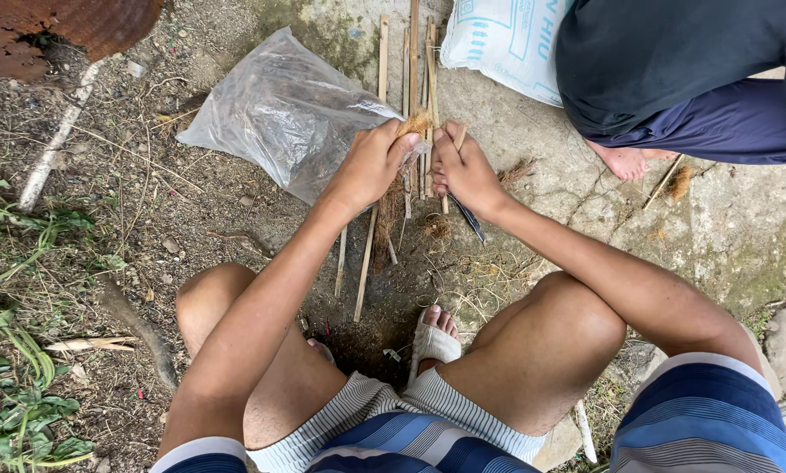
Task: The person sits on the ground and assembles small brooms by hand. They gather fibrous material from a plastic bag, wrap it around thin wooden sticks, and secure the bundle with twine. The finished brooms are placed on the ground nearby.
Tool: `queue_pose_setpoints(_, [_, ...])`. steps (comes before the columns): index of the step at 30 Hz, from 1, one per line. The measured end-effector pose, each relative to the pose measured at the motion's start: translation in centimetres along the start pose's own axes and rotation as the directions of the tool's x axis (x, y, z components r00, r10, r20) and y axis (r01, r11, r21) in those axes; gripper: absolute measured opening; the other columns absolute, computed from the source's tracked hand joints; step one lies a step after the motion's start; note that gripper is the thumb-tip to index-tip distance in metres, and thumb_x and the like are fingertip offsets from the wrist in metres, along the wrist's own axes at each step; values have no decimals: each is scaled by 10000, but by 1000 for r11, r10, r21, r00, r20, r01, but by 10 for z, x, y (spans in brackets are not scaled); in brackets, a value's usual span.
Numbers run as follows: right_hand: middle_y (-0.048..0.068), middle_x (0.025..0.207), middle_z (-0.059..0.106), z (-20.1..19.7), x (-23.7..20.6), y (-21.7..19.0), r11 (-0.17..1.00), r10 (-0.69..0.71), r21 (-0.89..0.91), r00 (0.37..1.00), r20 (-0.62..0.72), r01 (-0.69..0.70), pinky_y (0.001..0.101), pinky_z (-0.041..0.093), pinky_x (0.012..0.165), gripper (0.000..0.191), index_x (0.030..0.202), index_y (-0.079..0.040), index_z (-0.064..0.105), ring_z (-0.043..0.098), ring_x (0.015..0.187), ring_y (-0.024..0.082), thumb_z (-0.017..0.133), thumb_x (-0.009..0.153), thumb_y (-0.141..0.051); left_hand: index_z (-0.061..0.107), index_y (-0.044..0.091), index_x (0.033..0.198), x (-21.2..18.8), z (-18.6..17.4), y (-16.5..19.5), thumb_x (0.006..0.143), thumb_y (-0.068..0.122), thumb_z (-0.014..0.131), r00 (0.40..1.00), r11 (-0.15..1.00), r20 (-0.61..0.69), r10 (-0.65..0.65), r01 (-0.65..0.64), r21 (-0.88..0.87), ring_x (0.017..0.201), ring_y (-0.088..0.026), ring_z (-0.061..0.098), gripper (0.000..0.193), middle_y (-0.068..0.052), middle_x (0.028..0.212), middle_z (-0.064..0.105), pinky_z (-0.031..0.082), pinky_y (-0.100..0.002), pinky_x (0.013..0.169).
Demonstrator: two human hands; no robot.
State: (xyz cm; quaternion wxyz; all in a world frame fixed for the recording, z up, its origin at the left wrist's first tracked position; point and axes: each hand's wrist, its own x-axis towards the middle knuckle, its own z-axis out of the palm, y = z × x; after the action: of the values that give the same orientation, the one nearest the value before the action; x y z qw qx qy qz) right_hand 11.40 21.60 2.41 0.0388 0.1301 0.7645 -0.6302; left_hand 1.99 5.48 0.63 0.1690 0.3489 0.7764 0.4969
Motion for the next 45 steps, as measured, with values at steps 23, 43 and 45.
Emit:
queue_pose_setpoints(23, [-7, 554, 397, -26, -4, -32, 720, -249, -560, 906, 342, 410, 297, 308, 472, 428, 719, -50, 497, 328, 502, 85, 661, 1053, -261, 585, -58, 1059, -44, 21, 41, 1063, 236, 513, 845, 846, 438, 306, -453, 282, 590, -309, 685, 303, -185, 711, 663, 559, -477, 579])
queue_pose_setpoints(43, [-21, 638, 358, -22, 23, 16, 957, 195, 172, 956, 219, -235, 267, 355, 436, 313, 924, -88, 445, 360, 526, 106, 267, 1105, -272, 537, -5, 1117, -14, 12, 18, 1094, 193, 450, 997, 986, 45, 66, -58, -157, 647, -240, 652, 218, -177, 863, 655, 584, -325, 533])
queue_pose_setpoints(45, [-33, 657, 308, -18, 21, 11, 937, 184, 255, 959, 217, -238, 270, 366, 465, 229, 921, -94, 378, 342, 547, 101, 304, 1104, -210, 536, -24, 1060, -10, 4, 9, 1088, 198, 545, 986, 989, -123, 114, -124, -82, 641, -278, 660, 224, -198, 807, 657, 532, -393, 586])
